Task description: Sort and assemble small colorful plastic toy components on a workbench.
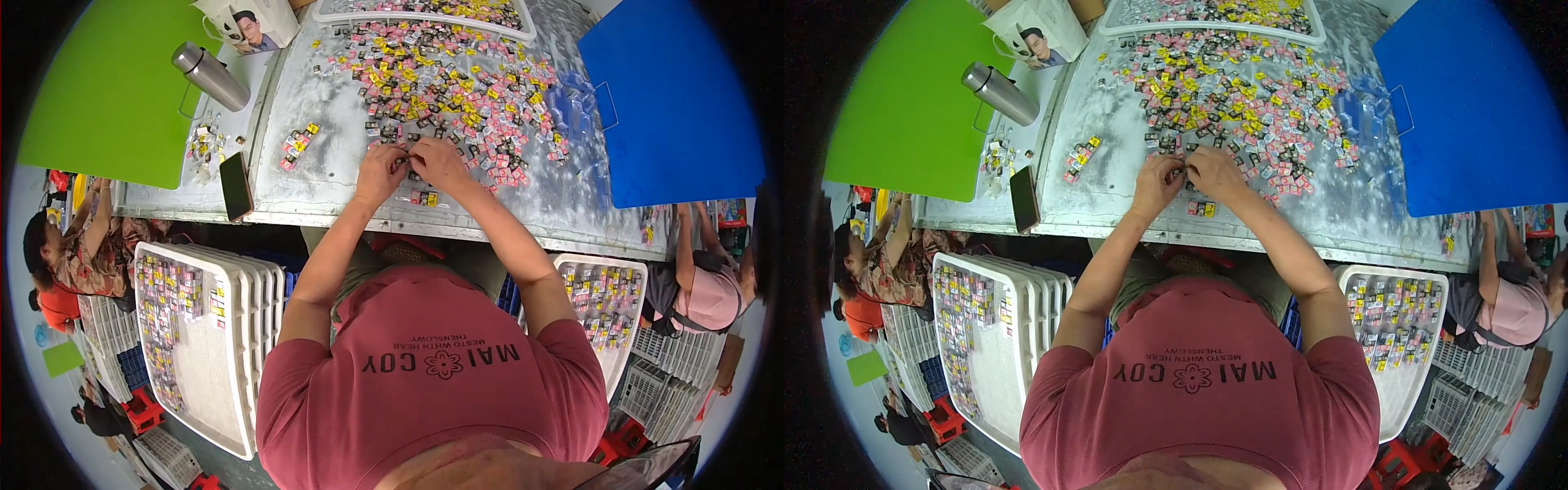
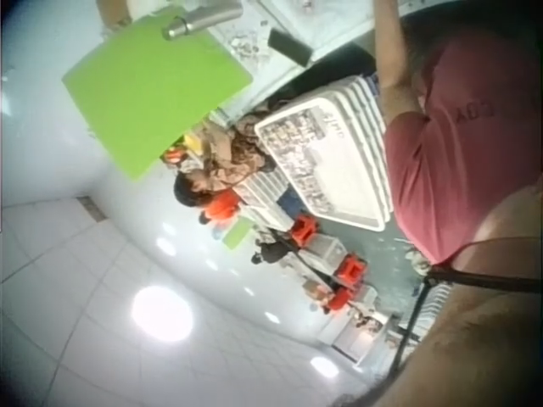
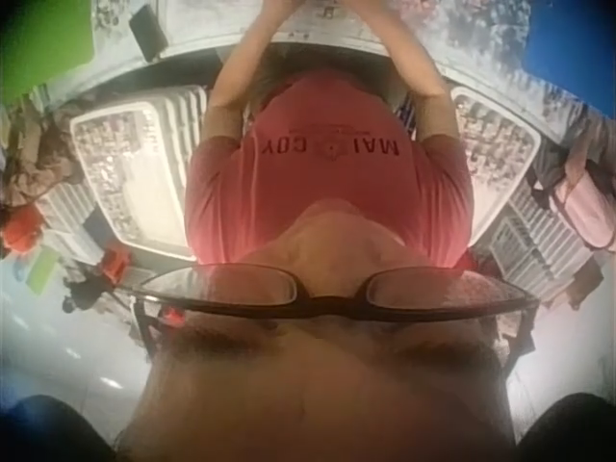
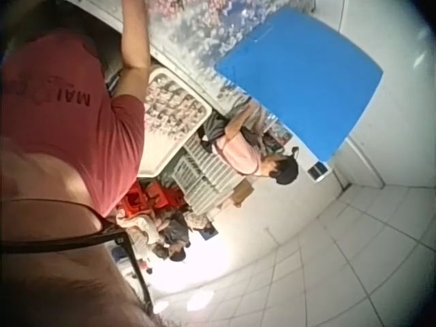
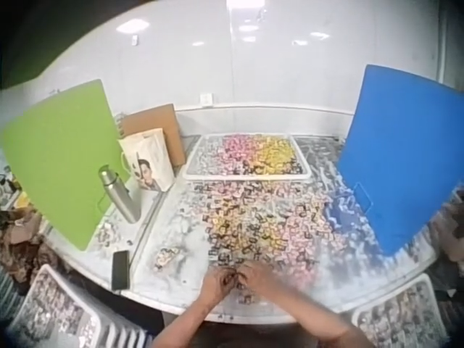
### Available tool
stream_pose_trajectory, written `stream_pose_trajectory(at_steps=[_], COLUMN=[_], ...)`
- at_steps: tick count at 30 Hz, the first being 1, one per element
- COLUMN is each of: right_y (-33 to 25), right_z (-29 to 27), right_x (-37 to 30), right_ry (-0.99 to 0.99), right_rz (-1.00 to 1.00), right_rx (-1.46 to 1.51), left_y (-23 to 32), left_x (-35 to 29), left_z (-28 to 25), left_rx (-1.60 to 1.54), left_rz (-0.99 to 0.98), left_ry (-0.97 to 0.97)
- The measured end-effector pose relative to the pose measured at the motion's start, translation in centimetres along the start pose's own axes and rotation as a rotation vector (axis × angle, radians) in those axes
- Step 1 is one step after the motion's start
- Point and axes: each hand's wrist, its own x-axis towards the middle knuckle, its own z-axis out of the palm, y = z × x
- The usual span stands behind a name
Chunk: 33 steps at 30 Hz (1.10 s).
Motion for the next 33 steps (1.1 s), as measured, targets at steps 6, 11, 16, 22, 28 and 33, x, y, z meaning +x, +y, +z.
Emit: stream_pose_trajectory(at_steps=[6,11,16,22,28,33], right_y=[2.8,5.6,5.5,2.9,2.2,1.2], right_z=[-4.0,-4.9,-6.3,-5.6,-1.9,-2.1], right_x=[0.7,-0.1,1.2,2.4,2.0,1.2], right_ry=[0.076,-0.004,-0.203,-0.161,-0.298,-0.280], right_rz=[0.310,0.157,0.284,0.123,-0.026,0.019], right_rx=[0.012,-0.225,-0.235,-0.089,-0.178,-0.066], left_y=[-0.1,-0.2,-0.4,0.4,-0.2,0.0], left_x=[-0.3,-0.1,-0.3,-0.7,-0.7,-0.8], left_z=[-0.2,-0.4,-0.5,-1.1,-1.3,-2.3], left_rx=[-0.016,-0.018,-0.022,-0.056,-0.086,-0.052], left_rz=[-0.033,-0.003,-0.019,-0.068,-0.082,-0.059], left_ry=[0.001,0.001,-0.014,-0.004,-0.031,-0.055])
